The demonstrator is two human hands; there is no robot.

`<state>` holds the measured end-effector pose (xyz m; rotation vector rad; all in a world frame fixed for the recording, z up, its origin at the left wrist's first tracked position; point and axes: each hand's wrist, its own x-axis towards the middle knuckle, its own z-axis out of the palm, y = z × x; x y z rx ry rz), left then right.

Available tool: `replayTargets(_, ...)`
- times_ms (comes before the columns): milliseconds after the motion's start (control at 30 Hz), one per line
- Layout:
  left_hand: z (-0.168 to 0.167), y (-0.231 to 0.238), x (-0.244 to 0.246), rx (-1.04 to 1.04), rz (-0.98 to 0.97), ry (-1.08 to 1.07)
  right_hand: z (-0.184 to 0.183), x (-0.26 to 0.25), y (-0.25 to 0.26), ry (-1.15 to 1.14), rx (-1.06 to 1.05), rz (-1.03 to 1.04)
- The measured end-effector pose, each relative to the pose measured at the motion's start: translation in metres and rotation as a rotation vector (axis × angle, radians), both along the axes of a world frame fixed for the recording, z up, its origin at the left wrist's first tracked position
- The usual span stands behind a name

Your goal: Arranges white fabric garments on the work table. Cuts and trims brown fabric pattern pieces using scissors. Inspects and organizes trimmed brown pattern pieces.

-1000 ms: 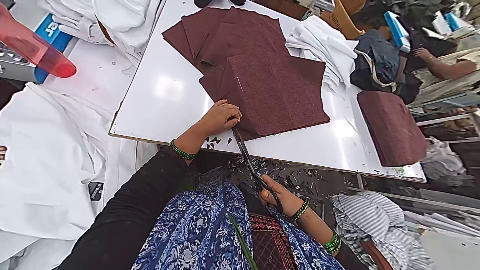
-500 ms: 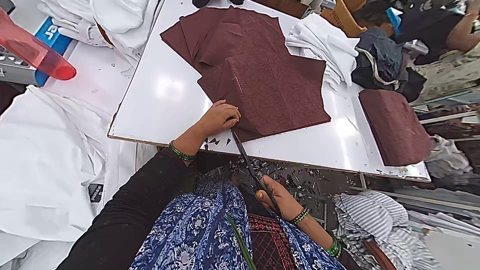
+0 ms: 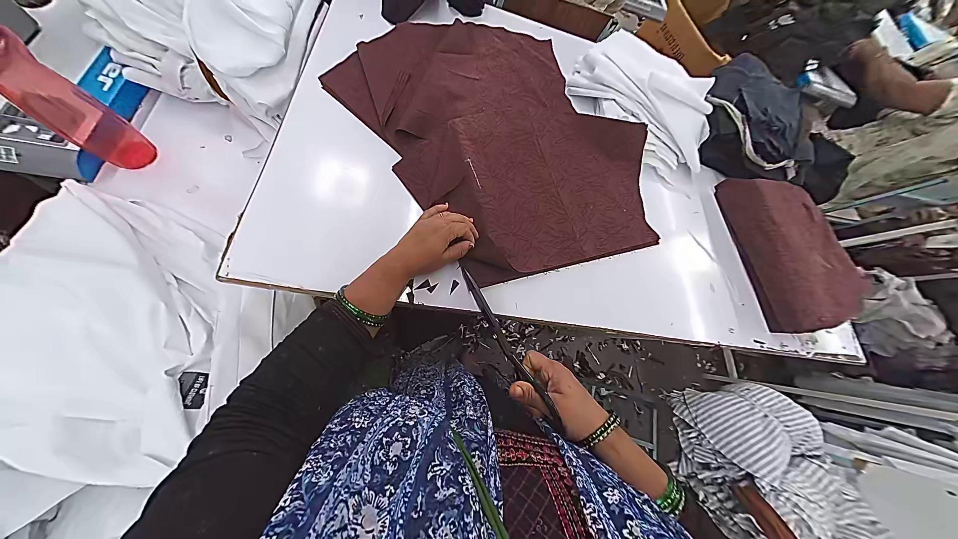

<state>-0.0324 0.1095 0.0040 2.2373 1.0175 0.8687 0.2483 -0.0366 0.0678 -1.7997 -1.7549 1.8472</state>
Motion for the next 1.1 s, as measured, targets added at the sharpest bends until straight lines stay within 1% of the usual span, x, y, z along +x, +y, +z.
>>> replayTargets(167, -0.001, 0.000, 0.000, 0.017, 0.004, 0.000, 0.000, 0.001, 0.001, 0.026, -0.013, -0.028)
replayTargets(367, 0.000, 0.001, 0.000, 0.012, -0.002, -0.001, -0.006, 0.004, 0.004, 0.108, -0.171, 0.015)
replayTargets(533, 0.004, -0.004, 0.001, -0.011, 0.026, -0.001, -0.003, 0.000, 0.007, 0.165, -0.165, 0.014)
replayTargets(633, -0.001, 0.000, -0.001, -0.005, 0.003, -0.007, -0.004, 0.000, 0.008, 0.158, -0.153, 0.009)
replayTargets(833, -0.002, 0.001, -0.001, -0.013, -0.007, -0.013, -0.003, -0.003, 0.010, 0.115, -0.144, 0.041)
replayTargets(1000, -0.001, 0.001, -0.001, -0.010, 0.003, -0.017, 0.002, -0.006, 0.010, 0.178, -0.149, -0.010)
replayTargets(1100, -0.003, 0.001, -0.001, -0.010, 0.005, -0.024, 0.002, -0.006, 0.011, 0.169, -0.144, 0.010)
